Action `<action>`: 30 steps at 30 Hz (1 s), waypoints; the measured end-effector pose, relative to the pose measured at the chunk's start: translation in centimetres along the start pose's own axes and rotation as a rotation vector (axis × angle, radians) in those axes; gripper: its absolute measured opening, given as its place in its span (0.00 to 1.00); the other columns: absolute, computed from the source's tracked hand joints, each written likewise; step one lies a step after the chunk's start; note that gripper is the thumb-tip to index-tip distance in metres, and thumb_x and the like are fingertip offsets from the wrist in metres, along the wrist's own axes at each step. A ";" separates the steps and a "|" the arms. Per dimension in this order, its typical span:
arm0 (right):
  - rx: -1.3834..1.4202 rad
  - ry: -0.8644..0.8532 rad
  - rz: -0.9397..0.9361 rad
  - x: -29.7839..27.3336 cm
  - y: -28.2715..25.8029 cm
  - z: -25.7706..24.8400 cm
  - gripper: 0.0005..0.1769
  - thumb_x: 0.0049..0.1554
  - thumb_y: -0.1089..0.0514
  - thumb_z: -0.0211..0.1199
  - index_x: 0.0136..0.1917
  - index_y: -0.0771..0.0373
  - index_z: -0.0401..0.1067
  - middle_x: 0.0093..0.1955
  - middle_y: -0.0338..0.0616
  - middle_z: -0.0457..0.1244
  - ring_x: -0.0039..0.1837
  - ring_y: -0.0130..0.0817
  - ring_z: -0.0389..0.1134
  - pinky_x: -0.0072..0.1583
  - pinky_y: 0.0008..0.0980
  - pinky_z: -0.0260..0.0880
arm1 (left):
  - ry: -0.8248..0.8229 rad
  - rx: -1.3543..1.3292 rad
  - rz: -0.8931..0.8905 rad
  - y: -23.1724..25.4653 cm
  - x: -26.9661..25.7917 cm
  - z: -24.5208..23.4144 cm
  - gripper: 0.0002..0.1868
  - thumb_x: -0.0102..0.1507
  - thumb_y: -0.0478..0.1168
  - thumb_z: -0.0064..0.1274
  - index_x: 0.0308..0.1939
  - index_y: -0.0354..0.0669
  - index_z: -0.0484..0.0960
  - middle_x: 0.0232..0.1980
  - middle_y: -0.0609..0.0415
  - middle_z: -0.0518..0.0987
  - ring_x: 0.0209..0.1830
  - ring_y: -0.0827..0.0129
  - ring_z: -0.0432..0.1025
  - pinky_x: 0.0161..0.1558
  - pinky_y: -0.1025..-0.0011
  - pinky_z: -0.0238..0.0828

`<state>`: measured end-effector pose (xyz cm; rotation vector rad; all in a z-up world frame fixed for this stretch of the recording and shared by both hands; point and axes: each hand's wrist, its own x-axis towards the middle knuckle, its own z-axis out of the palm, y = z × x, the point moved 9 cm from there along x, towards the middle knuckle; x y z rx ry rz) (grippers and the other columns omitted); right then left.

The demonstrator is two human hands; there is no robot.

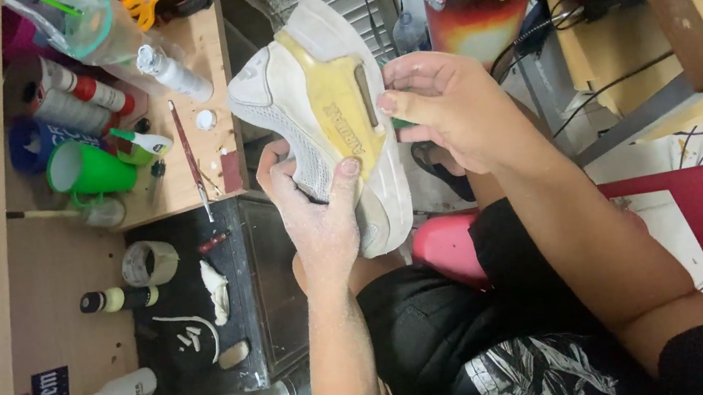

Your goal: The person uses a rotating buffing machine to clean the sole and sides of a white sneaker. They hold the shoe with both hands, rotating it to buff different areas of the sole and upper against the spinning wheel.

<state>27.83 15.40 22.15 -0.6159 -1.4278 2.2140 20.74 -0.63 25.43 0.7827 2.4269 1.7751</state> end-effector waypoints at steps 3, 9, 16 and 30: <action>-0.020 0.001 -0.014 0.1 -0.1 -0.3 0.17 0.47 0.61 0.62 0.51 0.65 0.66 0.43 0.41 0.60 0.46 0.28 0.62 0.47 0.44 0.72 | -0.031 0.023 0.018 0.5 0.2 0.5 0.25 0.52 0.54 0.54 0.33 0.38 0.62 0.57 0.41 0.57 0.57 0.42 0.58 0.53 0.41 0.50; -0.180 -0.102 -0.073 1.9 0.4 0.0 0.16 0.50 0.56 0.59 0.52 0.62 0.66 0.45 0.47 0.62 0.48 0.35 0.64 0.47 0.42 0.72 | -0.120 -0.266 -0.019 -4.0 2.3 1.1 0.22 0.57 0.55 0.50 0.43 0.43 0.64 0.41 0.56 0.66 0.44 0.70 0.62 0.49 0.62 0.60; -0.335 -0.323 0.360 7.1 8.6 2.5 0.45 0.44 0.40 0.46 0.70 0.49 0.31 0.73 0.40 0.38 0.72 0.42 0.43 0.64 0.57 0.43 | -0.446 -1.330 -0.392 -12.9 2.7 6.7 0.24 0.62 0.46 0.43 0.58 0.34 0.64 0.55 0.43 0.70 0.53 0.54 0.66 0.54 0.60 0.63; -0.573 -0.331 0.684 19.4 21.0 5.3 0.38 0.52 0.39 0.38 0.71 0.57 0.37 0.72 0.50 0.37 0.72 0.47 0.38 0.67 0.57 0.36 | -0.445 -0.368 -0.489 -28.8 12.2 9.0 0.44 0.59 0.58 0.47 0.68 0.50 0.38 0.71 0.41 0.34 0.71 0.49 0.31 0.66 0.50 0.29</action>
